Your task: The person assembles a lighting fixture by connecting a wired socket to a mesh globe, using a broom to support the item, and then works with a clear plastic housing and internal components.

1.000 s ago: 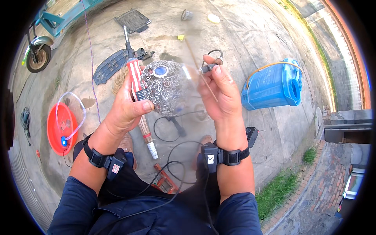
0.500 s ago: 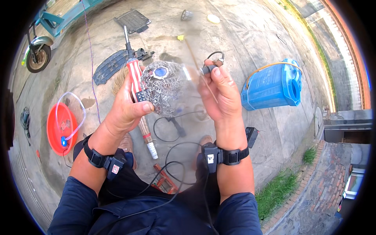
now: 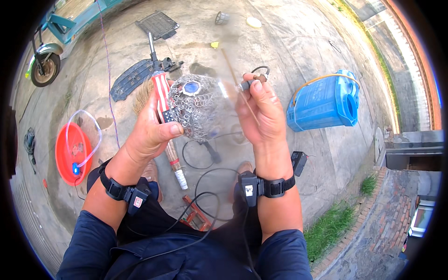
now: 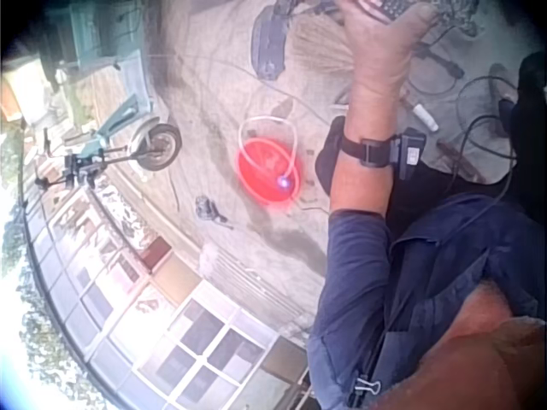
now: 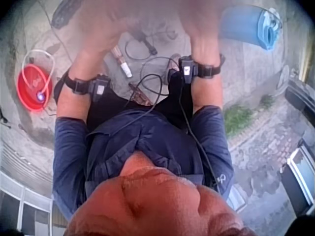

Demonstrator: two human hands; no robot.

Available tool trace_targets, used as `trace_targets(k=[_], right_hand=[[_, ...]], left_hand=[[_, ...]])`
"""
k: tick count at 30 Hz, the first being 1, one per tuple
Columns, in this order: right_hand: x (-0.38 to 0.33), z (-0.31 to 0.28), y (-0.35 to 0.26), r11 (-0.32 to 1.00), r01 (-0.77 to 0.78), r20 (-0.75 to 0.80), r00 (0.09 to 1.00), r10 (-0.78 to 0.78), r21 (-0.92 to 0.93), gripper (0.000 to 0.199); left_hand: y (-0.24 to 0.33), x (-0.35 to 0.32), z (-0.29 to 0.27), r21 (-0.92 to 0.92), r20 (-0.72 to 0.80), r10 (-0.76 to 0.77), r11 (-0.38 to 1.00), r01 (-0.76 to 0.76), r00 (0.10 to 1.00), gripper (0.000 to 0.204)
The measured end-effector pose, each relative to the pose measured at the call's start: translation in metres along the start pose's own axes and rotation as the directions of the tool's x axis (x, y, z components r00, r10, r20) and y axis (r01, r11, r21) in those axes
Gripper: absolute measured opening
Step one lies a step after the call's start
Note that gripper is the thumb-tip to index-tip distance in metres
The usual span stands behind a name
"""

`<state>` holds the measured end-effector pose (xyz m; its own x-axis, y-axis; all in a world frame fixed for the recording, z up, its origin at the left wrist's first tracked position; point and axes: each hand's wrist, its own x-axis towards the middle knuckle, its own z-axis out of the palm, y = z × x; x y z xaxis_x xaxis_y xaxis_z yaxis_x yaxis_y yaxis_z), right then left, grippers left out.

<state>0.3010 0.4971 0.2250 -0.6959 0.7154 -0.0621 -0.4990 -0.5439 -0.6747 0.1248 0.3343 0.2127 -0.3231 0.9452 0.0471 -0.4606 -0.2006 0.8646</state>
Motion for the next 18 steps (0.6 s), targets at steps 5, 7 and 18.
trace_targets(k=[5, 7, 18], right_hand=[[0.001, -0.007, 0.003, 1.0, -0.012, -0.043, 0.999, 0.012, 0.004, 0.026], [0.0, -0.005, -0.001, 0.997, -0.053, 0.045, 0.998, 0.05, 0.056, 0.021], [0.001, -0.017, -0.009, 1.0, 0.0, 0.172, 0.985, 0.001, -0.006, 0.013]], left_hand=[[0.004, -0.001, 0.002, -0.015, -0.003, -0.02, 1.0, 0.02, 1.0, 0.107], [0.005, -0.001, 0.003, -0.025, 0.005, -0.018, 1.0, 0.018, 1.0, 0.108], [0.003, -0.001, 0.003, -0.012, 0.012, -0.034, 0.999, 0.034, 0.999, 0.109]])
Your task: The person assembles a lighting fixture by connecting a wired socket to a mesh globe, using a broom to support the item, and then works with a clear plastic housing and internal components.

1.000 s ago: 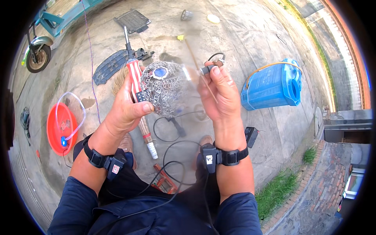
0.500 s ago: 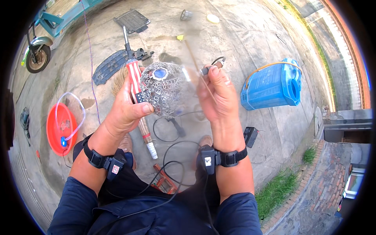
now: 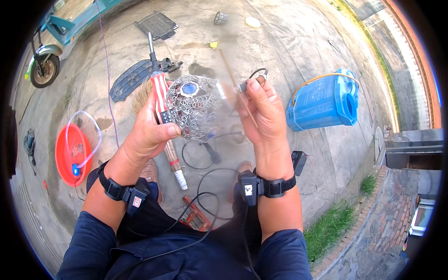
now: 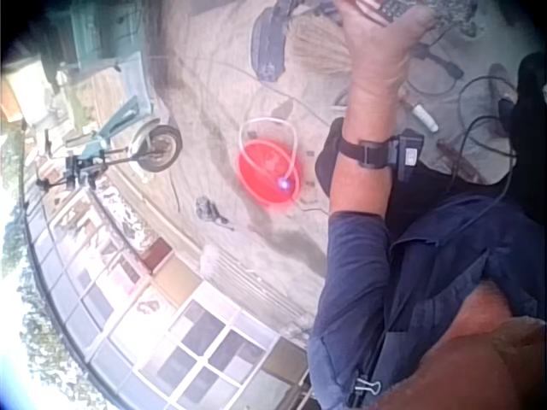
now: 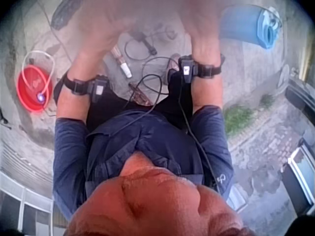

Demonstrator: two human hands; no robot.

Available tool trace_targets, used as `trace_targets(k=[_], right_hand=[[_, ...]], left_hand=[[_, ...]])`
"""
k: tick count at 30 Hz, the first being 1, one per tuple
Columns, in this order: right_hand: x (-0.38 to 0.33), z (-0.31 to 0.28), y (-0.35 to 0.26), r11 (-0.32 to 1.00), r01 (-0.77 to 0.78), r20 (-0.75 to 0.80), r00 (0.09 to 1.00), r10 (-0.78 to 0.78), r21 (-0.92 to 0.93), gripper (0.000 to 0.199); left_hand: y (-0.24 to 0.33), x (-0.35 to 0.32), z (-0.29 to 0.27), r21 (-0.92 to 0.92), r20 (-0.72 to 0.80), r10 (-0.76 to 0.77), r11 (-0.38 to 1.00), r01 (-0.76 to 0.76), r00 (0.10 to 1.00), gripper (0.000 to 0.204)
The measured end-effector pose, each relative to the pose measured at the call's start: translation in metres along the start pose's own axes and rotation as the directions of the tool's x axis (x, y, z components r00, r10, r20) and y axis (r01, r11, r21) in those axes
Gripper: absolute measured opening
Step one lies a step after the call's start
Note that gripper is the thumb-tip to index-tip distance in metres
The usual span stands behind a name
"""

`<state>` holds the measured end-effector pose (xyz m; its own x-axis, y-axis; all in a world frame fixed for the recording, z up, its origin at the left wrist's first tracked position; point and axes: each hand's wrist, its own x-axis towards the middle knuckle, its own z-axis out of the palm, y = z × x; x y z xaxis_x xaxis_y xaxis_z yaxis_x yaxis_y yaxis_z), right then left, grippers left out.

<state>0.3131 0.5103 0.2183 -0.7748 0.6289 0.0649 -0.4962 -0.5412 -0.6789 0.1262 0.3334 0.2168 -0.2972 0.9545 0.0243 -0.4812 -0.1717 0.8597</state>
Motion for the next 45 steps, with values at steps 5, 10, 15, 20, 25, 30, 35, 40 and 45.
trace_targets(k=[5, 10, 15, 20, 25, 30, 35, 40, 45], right_hand=[[0.0, 0.01, 0.0, 1.0, -0.024, -0.024, 0.999, 0.024, 0.002, 0.013], [-0.002, 0.016, -0.002, 0.999, 0.01, -0.026, 1.0, -0.011, -0.03, 0.019], [-0.002, -0.003, 0.004, 0.997, 0.023, -0.062, 0.998, -0.027, -0.075, 0.022], [-0.003, 0.012, 0.003, 0.997, 0.036, -0.087, 0.995, -0.042, -0.069, 0.023], [-0.003, 0.015, 0.001, 0.999, 0.024, -0.033, 0.999, -0.025, -0.04, 0.02], [-0.002, -0.006, 0.003, 0.999, 0.015, 0.009, 1.0, -0.015, -0.045, 0.021], [-0.004, 0.022, 0.002, 1.0, -0.01, -0.092, 0.996, 0.008, -0.013, 0.021], [-0.005, 0.016, 0.002, 1.0, 0.011, -0.041, 0.999, -0.012, -0.022, 0.022], [-0.002, -0.001, 0.007, 1.0, 0.003, -0.017, 1.0, -0.003, 0.01, 0.021]], left_hand=[[-0.001, 0.0, -0.001, 0.01, -0.011, 0.002, 1.0, -0.002, 1.0, 0.11], [0.0, -0.001, -0.001, 0.008, -0.01, -0.006, 1.0, 0.006, 1.0, 0.11], [-0.002, 0.001, 0.0, 0.014, 0.008, -0.005, 1.0, 0.005, 1.0, 0.11], [-0.001, 0.001, 0.0, -0.029, 0.002, -0.02, 0.999, 0.02, 1.0, 0.11], [-0.002, 0.0, -0.004, -0.011, 0.003, -0.002, 1.0, 0.002, 1.0, 0.112], [0.0, 0.001, 0.002, -0.016, 0.003, -0.008, 1.0, 0.008, 1.0, 0.115], [0.003, 0.0, 0.001, -0.044, 0.005, -0.027, 0.999, 0.028, 1.0, 0.115], [0.001, 0.0, -0.002, -0.031, 0.01, -0.004, 1.0, 0.004, 1.0, 0.115], [0.003, 0.001, 0.001, -0.019, -0.002, -0.014, 1.0, 0.014, 1.0, 0.116]])
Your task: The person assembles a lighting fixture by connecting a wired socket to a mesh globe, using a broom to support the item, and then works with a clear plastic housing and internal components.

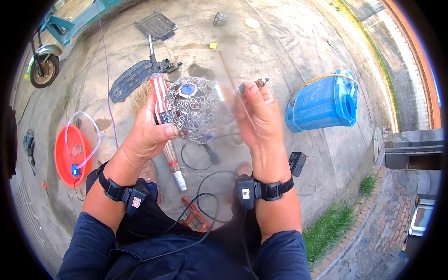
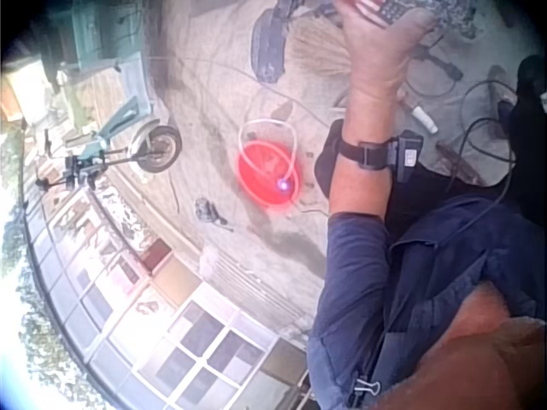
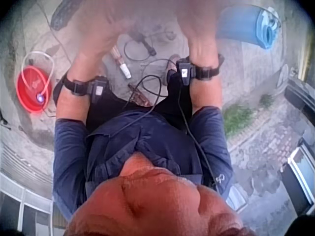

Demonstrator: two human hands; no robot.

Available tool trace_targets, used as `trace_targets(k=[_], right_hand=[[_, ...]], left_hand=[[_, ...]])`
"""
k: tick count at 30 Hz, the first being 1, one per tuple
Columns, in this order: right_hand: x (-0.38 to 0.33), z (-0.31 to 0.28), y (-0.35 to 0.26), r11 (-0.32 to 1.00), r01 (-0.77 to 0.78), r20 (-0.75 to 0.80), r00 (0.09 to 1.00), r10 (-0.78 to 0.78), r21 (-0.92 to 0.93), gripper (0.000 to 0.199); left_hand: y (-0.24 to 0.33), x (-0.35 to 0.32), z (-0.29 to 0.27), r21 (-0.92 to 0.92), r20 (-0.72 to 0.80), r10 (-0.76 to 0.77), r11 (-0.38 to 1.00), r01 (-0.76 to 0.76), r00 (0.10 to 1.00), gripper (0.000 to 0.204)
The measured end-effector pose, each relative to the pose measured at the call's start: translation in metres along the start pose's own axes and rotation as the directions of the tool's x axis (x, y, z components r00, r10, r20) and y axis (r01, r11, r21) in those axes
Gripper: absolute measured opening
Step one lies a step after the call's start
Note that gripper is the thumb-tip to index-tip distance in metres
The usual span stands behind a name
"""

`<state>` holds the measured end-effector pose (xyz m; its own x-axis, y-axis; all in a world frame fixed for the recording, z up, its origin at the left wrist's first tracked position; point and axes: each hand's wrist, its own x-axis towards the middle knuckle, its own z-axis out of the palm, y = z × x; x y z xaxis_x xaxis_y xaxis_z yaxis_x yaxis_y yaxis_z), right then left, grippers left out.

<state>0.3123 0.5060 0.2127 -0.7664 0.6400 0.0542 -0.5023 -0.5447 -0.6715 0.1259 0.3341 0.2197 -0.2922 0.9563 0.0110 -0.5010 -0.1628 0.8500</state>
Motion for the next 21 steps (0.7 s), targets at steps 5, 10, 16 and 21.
trace_targets(k=[5, 10, 16, 21], right_hand=[[-0.003, 0.029, -0.002, 1.0, 0.031, -0.101, 0.994, -0.031, -0.005, 0.022], [-0.002, 0.012, 0.0, 0.997, 0.059, 0.021, 0.998, -0.058, -0.044, 0.022], [0.0, 0.01, 0.004, 0.998, 0.038, -0.071, 0.997, -0.041, -0.052, 0.023], [-0.002, 0.022, 0.0, 0.999, 0.042, -0.045, 0.998, -0.043, -0.027, 0.022]], left_hand=[[0.0, -0.001, -0.003, -0.006, 0.003, 0.01, 1.0, -0.01, 1.0, 0.116], [0.0, -0.001, -0.002, 0.009, 0.007, 0.016, 1.0, -0.016, 1.0, 0.116], [-0.003, 0.0, -0.005, 0.035, 0.0, 0.027, 0.999, -0.027, 1.0, 0.115], [-0.001, 0.0, -0.004, -0.002, 0.009, 0.012, 1.0, -0.012, 1.0, 0.114]])
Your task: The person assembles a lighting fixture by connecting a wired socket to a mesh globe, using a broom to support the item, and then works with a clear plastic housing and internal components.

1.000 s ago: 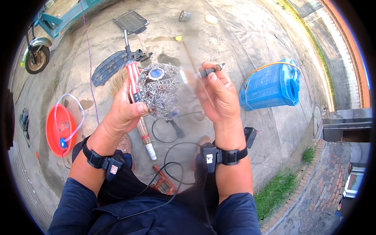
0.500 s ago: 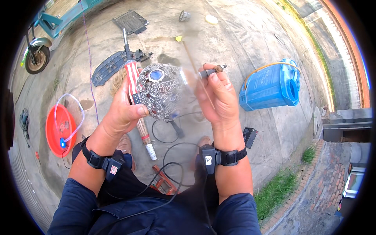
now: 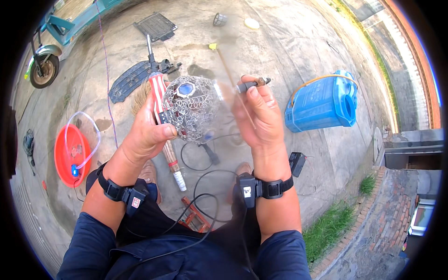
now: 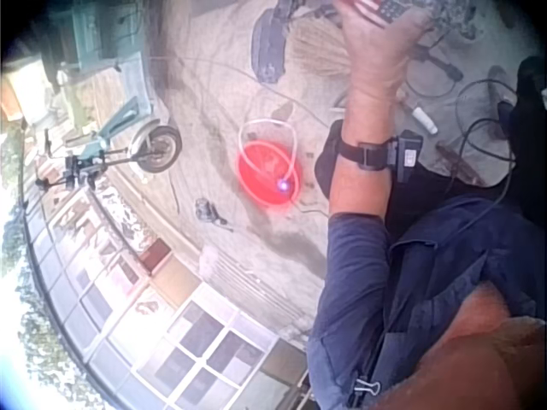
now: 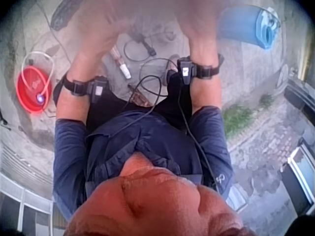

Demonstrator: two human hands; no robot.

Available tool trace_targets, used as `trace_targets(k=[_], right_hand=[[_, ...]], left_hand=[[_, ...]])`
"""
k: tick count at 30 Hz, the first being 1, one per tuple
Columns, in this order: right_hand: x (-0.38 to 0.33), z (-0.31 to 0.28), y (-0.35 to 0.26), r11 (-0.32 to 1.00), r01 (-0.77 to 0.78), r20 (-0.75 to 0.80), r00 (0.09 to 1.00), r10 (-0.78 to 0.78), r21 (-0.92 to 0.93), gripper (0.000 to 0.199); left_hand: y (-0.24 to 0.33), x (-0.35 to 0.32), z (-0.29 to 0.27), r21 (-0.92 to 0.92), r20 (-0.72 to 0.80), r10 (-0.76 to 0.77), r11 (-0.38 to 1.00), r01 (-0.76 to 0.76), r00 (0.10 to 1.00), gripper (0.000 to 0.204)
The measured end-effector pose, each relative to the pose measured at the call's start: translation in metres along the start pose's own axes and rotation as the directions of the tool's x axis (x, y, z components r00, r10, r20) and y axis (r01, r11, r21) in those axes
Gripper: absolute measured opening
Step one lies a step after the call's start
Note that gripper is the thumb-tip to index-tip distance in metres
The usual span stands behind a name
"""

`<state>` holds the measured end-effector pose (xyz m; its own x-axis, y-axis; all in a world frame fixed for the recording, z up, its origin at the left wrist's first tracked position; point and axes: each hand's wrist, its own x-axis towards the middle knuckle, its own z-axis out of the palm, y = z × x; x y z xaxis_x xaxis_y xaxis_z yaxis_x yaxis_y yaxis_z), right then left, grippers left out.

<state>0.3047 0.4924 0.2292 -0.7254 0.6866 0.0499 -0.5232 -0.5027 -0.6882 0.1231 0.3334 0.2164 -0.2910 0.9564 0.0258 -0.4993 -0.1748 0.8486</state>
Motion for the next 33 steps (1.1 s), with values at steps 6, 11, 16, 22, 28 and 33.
trace_targets(k=[6, 11, 16, 22, 28, 33], right_hand=[[0.0, -0.015, 0.005, 1.0, -0.017, 0.0, 1.0, 0.017, 0.012, 0.018], [0.001, -0.006, 0.007, 1.0, -0.012, -0.113, 0.993, 0.015, 0.029, 0.009], [-0.001, -0.008, 0.009, 0.999, -0.004, -0.071, 0.997, 0.008, 0.053, 0.01], [-0.002, -0.009, 0.009, 1.0, -0.026, -0.121, 0.992, 0.024, -0.017, 0.012], [0.001, 0.001, 0.006, 0.998, -0.018, -0.048, 0.999, 0.02, 0.053, 0.02], [0.0, -0.008, 0.008, 0.996, -0.021, -0.029, 0.999, 0.024, 0.083, 0.019]], left_hand=[[-0.001, -0.001, -0.001, 0.041, -0.001, 0.009, 0.999, -0.009, 1.0, 0.112], [0.001, 0.0, 0.002, 0.022, -0.002, 0.009, 1.0, -0.009, 1.0, 0.111], [0.003, -0.001, 0.003, -0.002, -0.003, 0.0, 1.0, 0.0, 1.0, 0.11], [0.002, -0.002, 0.0, 0.058, -0.001, 0.004, 0.998, -0.004, 1.0, 0.096], [0.003, -0.002, 0.004, -0.007, -0.009, 0.012, 1.0, -0.012, 1.0, 0.095], [-0.002, 0.0, -0.001, -0.015, 0.011, 0.003, 1.0, -0.003, 1.0, 0.112]])
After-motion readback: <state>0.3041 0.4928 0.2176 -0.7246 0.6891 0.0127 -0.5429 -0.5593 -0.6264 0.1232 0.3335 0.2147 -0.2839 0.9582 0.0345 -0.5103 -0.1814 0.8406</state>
